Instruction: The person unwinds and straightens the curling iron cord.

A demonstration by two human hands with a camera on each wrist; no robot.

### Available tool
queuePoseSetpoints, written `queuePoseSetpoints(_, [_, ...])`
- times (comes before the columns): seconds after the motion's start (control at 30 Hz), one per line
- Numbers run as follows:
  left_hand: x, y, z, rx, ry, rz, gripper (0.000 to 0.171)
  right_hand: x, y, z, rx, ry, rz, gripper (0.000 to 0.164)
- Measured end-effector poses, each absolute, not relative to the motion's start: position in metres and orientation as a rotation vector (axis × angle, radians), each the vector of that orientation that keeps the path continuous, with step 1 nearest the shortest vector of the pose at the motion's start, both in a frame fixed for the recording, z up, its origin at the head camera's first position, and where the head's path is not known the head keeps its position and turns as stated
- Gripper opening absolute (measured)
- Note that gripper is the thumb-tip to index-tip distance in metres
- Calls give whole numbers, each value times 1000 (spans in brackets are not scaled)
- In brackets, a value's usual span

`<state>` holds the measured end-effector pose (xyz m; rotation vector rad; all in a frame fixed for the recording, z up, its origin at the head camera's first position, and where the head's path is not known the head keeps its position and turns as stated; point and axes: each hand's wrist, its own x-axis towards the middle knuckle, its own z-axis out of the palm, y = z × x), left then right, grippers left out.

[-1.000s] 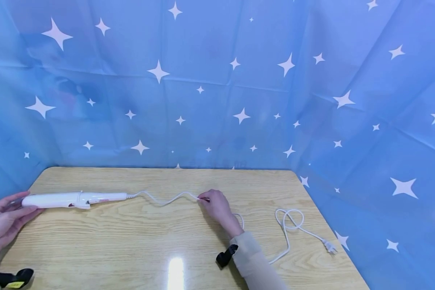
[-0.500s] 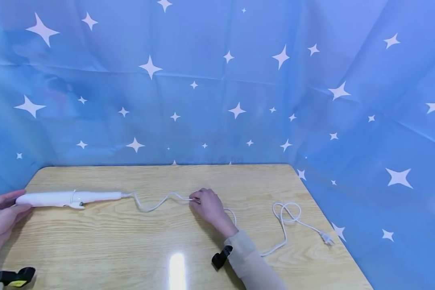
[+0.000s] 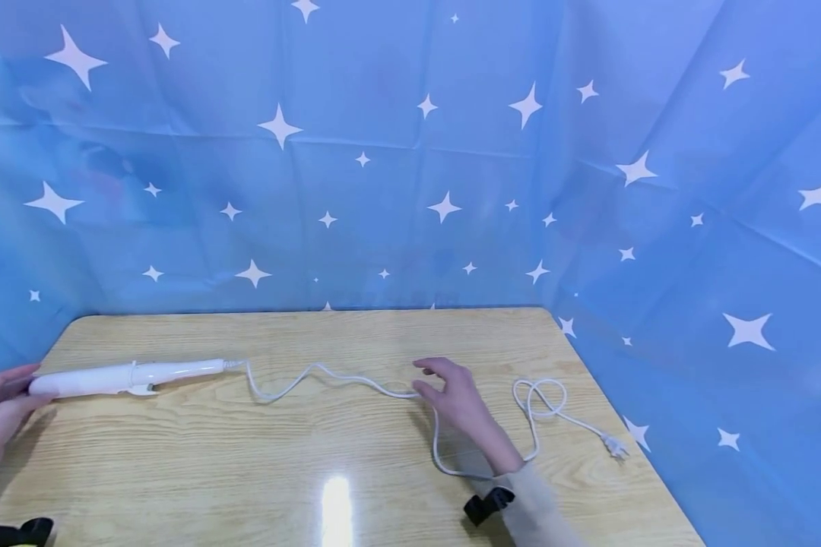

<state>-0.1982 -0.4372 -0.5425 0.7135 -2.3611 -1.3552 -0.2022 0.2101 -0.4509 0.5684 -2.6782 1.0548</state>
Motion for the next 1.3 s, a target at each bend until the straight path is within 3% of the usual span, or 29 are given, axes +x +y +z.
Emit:
queuePoseSetpoints(0.3, [-201,-429,-528,691,-2360,-1292,65,-193,311,-437,327,-2604,934,30])
queuePoseSetpoints(0.63, [-173,-361,-460,245,-2714,-1019,70,-200,391,-435,24,-2696,913,33])
queuePoseSetpoints(0.83, [-173,-344,-463,-35,-2812,-804,60,-214,420,-443,-153,-2748,1172,47])
queuePoseSetpoints(0.97, [-171,-339,-469,-187,-2854,-838,55,-218,430,-450,-170,-2795,1168,45])
queuePoseSetpoints(1.3, [-168,-330,-479,-329,-2941,-708,71,-221,447,-471,12,-2883,1051,31])
